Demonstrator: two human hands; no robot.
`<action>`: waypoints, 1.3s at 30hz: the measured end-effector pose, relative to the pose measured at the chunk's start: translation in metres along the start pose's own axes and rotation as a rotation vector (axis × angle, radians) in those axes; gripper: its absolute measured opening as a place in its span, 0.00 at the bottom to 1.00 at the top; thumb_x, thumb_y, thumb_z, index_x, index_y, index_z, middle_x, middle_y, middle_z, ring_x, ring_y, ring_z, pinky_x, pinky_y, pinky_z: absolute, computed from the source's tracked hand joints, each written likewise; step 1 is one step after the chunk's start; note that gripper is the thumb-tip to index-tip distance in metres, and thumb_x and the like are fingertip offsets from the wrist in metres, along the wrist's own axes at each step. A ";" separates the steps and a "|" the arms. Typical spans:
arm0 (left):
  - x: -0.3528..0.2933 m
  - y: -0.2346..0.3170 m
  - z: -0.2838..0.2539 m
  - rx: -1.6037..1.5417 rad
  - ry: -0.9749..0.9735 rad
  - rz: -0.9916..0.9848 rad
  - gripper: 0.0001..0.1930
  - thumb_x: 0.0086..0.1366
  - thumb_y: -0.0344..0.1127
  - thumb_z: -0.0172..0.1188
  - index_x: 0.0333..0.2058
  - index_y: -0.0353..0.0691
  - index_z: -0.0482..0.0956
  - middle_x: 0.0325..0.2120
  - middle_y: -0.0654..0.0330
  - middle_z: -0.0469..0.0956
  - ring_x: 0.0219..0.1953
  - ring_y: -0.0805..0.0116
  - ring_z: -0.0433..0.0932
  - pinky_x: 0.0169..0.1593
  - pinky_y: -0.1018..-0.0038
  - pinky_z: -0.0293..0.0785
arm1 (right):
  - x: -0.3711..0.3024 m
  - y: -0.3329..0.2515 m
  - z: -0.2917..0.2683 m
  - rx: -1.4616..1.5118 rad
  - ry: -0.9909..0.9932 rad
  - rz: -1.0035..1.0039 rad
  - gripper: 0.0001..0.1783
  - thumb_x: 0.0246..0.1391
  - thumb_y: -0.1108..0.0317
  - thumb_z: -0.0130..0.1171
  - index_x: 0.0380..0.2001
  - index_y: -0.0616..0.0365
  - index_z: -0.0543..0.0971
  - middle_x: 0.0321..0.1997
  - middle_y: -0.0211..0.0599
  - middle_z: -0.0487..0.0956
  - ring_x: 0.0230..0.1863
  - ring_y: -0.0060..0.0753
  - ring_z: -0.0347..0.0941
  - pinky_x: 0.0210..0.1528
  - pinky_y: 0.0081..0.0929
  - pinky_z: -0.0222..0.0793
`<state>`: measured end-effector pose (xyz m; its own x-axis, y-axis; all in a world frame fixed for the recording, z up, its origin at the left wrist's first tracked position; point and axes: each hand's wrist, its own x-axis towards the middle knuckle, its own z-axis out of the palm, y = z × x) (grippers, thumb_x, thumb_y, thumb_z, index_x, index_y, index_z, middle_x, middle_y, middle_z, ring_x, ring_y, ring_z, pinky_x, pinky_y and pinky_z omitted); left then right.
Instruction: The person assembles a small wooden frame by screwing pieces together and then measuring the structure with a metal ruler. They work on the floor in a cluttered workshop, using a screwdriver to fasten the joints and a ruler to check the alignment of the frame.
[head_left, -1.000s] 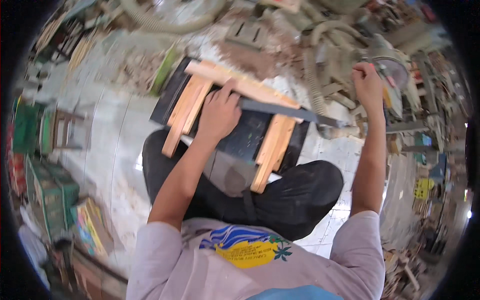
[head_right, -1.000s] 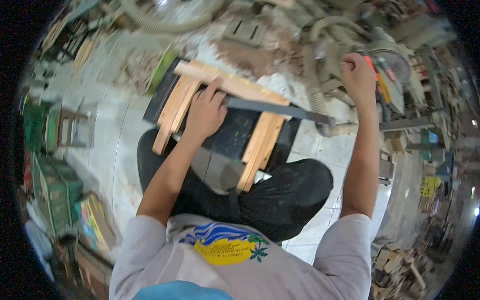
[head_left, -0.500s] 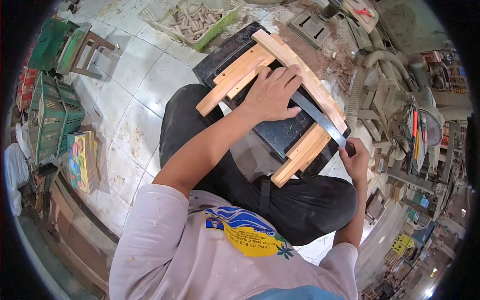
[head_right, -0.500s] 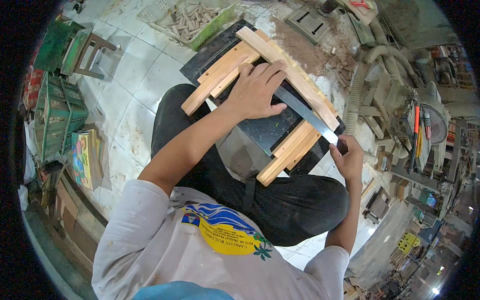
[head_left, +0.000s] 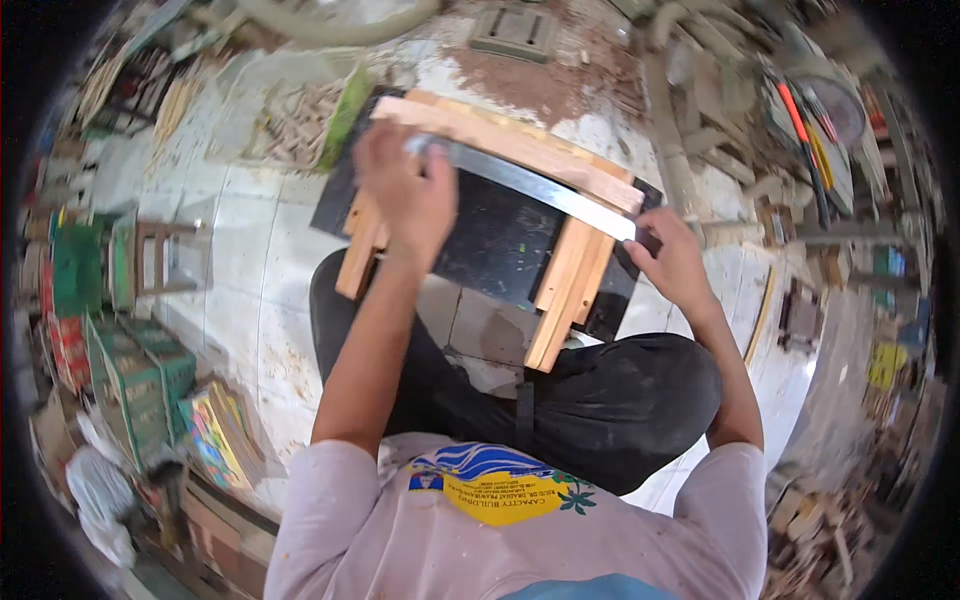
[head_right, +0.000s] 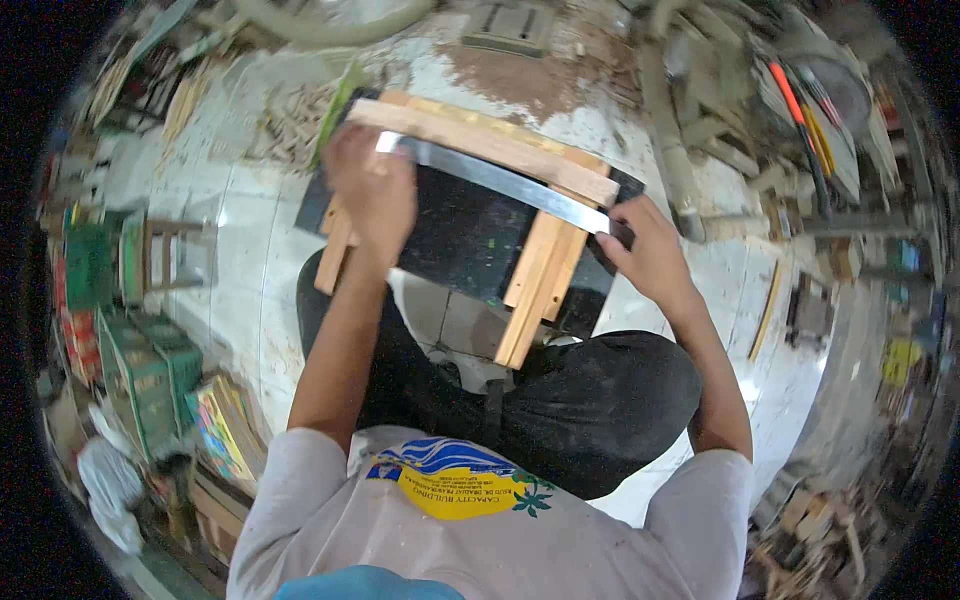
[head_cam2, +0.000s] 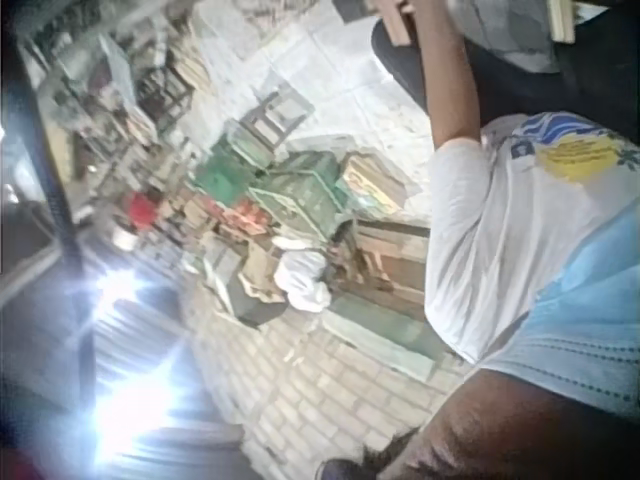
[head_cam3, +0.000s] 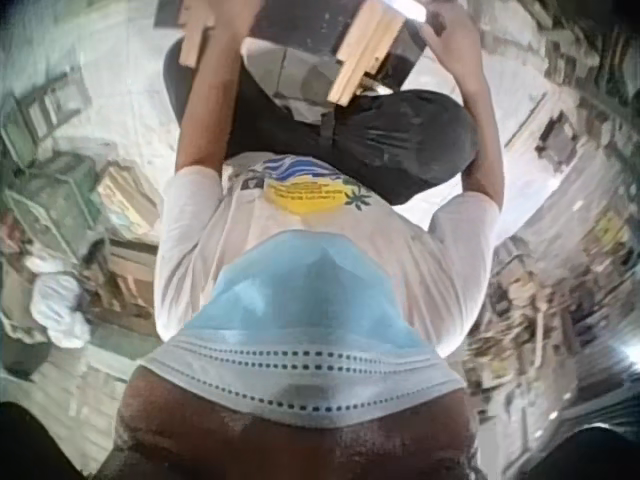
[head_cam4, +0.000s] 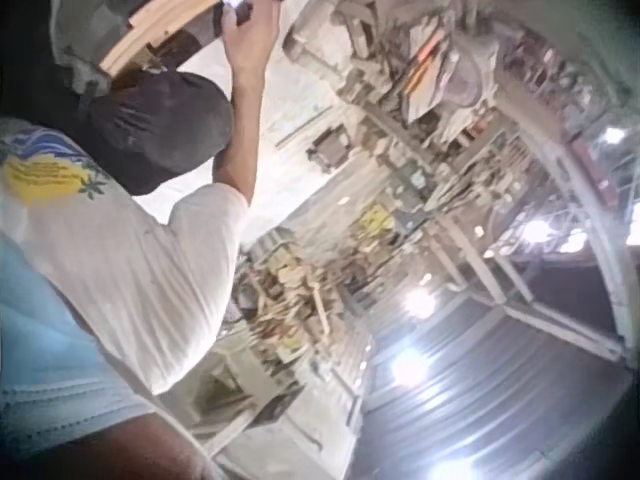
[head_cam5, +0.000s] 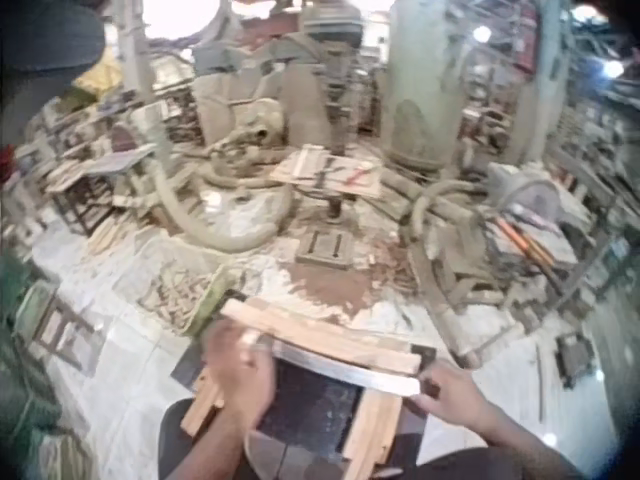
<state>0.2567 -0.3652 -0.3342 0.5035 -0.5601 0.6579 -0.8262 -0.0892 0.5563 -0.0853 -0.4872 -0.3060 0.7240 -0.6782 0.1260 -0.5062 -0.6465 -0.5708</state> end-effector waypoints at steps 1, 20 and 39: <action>0.012 -0.001 -0.009 0.114 0.001 -0.025 0.20 0.57 0.32 0.65 0.48 0.36 0.76 0.52 0.44 0.74 0.60 0.42 0.68 0.63 0.51 0.64 | 0.000 -0.004 0.002 0.010 0.010 0.012 0.16 0.50 0.70 0.71 0.40 0.60 0.77 0.38 0.44 0.76 0.39 0.47 0.77 0.42 0.35 0.74; 0.023 -0.063 -0.013 0.055 -0.374 -0.528 0.40 0.59 0.45 0.76 0.63 0.30 0.68 0.47 0.50 0.79 0.48 0.60 0.79 0.53 0.67 0.74 | 0.026 0.007 -0.011 0.444 -0.172 0.526 0.19 0.56 0.66 0.68 0.46 0.65 0.76 0.39 0.51 0.84 0.42 0.45 0.84 0.45 0.36 0.78; 0.031 -0.054 -0.012 0.217 -0.449 -0.421 0.43 0.54 0.46 0.74 0.62 0.28 0.66 0.45 0.46 0.77 0.46 0.47 0.77 0.52 0.56 0.73 | 0.059 -0.041 -0.003 -0.086 -0.252 0.324 0.42 0.41 0.69 0.77 0.63 0.50 0.74 0.69 0.44 0.68 0.65 0.51 0.67 0.67 0.46 0.63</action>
<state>0.3199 -0.3681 -0.3376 0.6792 -0.7265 0.1040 -0.6377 -0.5141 0.5737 -0.0239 -0.5017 -0.2726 0.6075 -0.7515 -0.2573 -0.7560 -0.4477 -0.4775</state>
